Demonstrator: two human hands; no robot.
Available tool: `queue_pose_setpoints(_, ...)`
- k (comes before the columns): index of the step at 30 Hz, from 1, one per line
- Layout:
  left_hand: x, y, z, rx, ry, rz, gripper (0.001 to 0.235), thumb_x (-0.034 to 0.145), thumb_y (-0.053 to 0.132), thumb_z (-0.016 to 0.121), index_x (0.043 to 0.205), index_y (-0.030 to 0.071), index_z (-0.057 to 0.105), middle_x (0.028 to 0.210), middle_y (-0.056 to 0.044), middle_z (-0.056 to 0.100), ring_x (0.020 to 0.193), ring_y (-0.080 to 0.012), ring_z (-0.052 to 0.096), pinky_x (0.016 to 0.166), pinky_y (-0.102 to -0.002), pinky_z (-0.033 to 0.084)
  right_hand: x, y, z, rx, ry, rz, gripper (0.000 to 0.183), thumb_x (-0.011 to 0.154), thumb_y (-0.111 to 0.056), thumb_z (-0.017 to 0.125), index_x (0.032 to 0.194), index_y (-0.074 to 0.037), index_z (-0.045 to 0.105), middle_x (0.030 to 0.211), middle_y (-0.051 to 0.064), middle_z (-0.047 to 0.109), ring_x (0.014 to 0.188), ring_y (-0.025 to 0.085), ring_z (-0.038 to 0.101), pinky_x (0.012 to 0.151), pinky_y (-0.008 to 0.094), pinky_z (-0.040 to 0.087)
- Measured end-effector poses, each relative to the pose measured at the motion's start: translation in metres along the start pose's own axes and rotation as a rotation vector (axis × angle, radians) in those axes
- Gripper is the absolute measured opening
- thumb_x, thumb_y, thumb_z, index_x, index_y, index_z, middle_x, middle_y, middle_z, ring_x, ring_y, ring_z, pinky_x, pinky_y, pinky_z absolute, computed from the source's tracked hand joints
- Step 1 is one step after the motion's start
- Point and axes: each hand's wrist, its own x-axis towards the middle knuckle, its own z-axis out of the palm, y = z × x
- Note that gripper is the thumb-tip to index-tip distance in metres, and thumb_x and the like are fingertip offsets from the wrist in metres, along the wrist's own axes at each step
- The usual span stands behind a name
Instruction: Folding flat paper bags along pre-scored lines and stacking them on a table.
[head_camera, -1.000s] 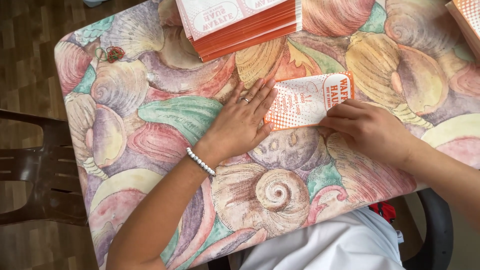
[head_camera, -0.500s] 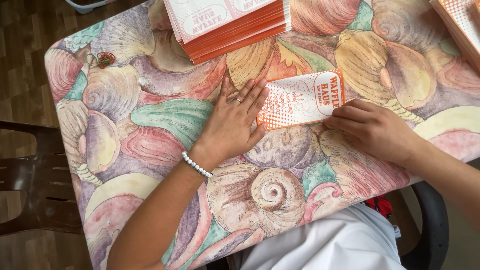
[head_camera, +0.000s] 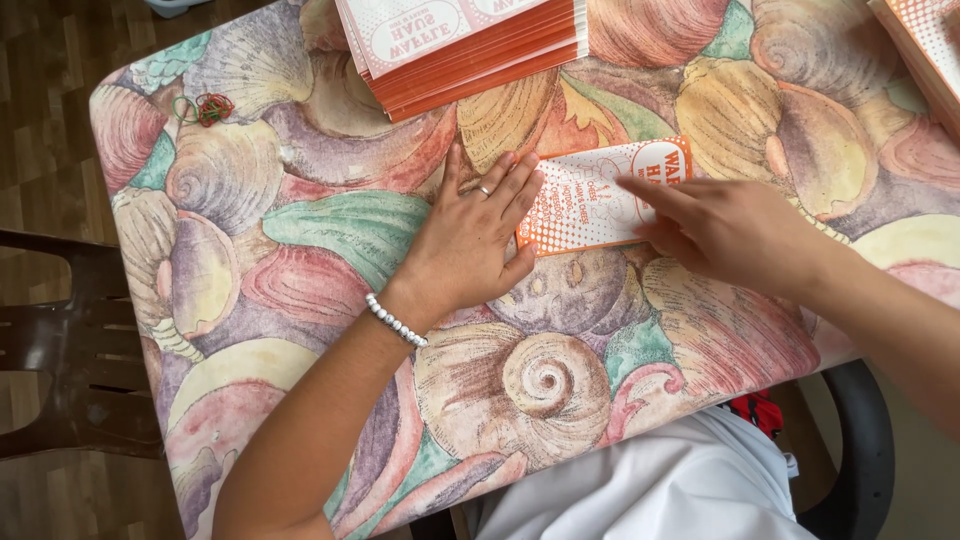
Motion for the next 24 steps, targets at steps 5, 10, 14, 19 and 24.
queue_pose_setpoints(5,0.007,0.01,-0.012,0.02,-0.012,-0.022,0.079,0.087,0.048,0.04,0.152,0.004,0.044,0.16,-0.017,0.043,0.145,-0.0322,0.044,0.12,-0.073,0.004,0.068,-0.029,0.011,-0.156,0.056,-0.083,0.037,0.101,-0.019,0.055,0.135,-0.007,0.065,0.06,0.004,0.068,0.052,0.025,0.067,0.049,0.037,0.056)
queue_pose_setpoints(10,0.001,0.006,-0.008,-0.038,-0.036,-0.035,0.078,0.088,0.047,0.038,0.154,0.005,0.043,0.162,-0.016,0.04,0.149,-0.0337,0.039,0.119,-0.074,0.004,0.074,-0.003,0.054,-0.303,0.054,0.065,0.022,0.085,-0.031,0.06,0.099,-0.023,0.074,0.058,0.0,0.066,0.054,0.025,0.069,0.047,0.04,0.052)
queue_pose_setpoints(14,0.001,0.006,-0.011,-0.087,-0.069,-0.028,0.072,0.095,0.047,0.034,0.158,0.013,0.035,0.165,-0.016,0.029,0.151,-0.0343,0.031,0.118,-0.074,0.006,0.038,0.03,0.024,-0.34,-0.004,0.282,0.026,0.092,-0.027,0.057,0.102,-0.028,0.08,0.066,-0.003,0.073,0.061,0.022,0.072,0.05,0.034,0.056)
queue_pose_setpoints(19,0.007,0.01,-0.011,-0.082,0.012,-0.013,0.063,0.096,0.042,0.037,0.156,0.024,0.04,0.163,-0.022,0.031,0.147,-0.0401,0.035,0.114,-0.077,0.014,0.002,0.022,0.0,-0.394,0.058,0.187,0.037,0.115,-0.02,0.057,0.08,-0.017,0.069,0.069,-0.005,0.067,0.067,0.015,0.063,0.062,0.029,0.056)
queue_pose_setpoints(24,0.006,0.018,-0.003,0.021,-0.043,-0.025,0.07,0.097,0.048,0.031,0.159,0.014,0.033,0.167,-0.022,0.021,0.157,-0.036,0.008,0.123,-0.066,-0.005,-0.02,-0.03,0.009,-0.279,0.165,-0.169,0.024,0.102,-0.018,0.061,0.123,-0.009,0.068,0.103,0.001,0.06,0.086,0.021,0.061,0.055,0.035,0.053)
